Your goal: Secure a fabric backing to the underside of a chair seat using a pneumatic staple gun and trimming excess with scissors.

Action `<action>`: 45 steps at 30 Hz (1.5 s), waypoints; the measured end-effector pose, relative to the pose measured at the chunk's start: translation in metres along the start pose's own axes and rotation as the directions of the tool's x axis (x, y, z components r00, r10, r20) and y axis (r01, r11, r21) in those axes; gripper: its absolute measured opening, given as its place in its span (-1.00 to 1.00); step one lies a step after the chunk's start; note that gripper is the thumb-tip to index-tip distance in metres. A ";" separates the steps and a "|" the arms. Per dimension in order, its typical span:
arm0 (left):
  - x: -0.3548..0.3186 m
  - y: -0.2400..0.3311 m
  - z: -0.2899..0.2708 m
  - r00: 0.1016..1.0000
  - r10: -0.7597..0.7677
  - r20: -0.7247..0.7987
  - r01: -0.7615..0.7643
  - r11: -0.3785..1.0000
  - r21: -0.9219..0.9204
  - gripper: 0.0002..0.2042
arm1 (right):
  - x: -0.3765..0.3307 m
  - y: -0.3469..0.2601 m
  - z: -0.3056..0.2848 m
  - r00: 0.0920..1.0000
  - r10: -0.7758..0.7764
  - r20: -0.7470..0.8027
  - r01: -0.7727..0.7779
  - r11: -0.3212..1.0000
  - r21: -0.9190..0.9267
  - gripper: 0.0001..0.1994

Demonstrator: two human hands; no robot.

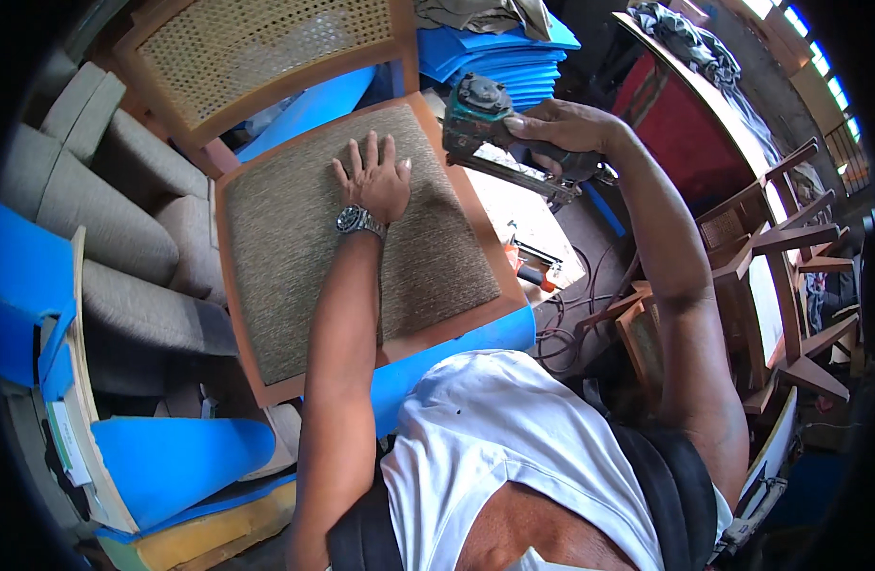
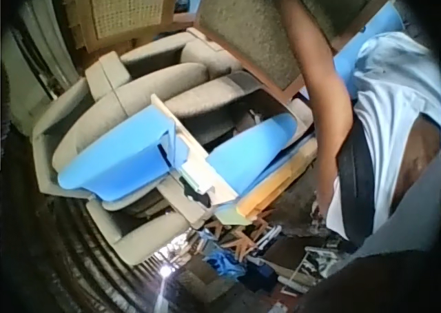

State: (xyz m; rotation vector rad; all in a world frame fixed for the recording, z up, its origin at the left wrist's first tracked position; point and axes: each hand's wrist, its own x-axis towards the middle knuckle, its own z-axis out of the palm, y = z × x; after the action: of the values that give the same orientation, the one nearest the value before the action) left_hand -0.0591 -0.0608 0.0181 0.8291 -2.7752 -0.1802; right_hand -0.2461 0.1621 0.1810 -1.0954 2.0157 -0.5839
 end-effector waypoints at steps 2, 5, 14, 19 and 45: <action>0.006 0.001 0.005 1.000 0.018 0.000 -0.018 1.000 0.006 -0.41 | 0.010 0.012 -0.002 1.000 0.019 0.025 -0.020 1.000 0.024 -0.28; 0.008 -0.001 0.011 1.000 0.026 -0.017 -0.025 0.999 0.021 -0.41 | 0.029 0.031 -0.006 0.998 -0.035 0.057 0.034 0.999 0.004 -0.28; 0.016 0.002 0.024 0.999 0.022 -0.044 -0.019 0.998 0.066 -0.42 | 0.062 0.060 -0.017 0.975 -0.168 0.144 0.167 0.986 0.019 -0.23; 0.016 0.006 0.027 0.998 0.028 -0.064 -0.023 0.996 0.082 -0.42 | 0.076 0.068 -0.023 0.973 -0.150 0.173 0.159 0.987 -0.037 -0.17; 0.032 0.101 0.038 0.992 -0.114 0.058 0.098 0.970 0.220 -0.14 | -0.011 0.315 0.061 0.985 0.160 -0.060 -0.136 0.947 0.290 -0.60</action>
State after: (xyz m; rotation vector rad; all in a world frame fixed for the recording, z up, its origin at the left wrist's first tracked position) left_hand -0.1481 0.0072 0.0060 1.0438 -2.8540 0.0795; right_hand -0.3521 0.3356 -0.0672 -0.7510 1.9874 -0.8224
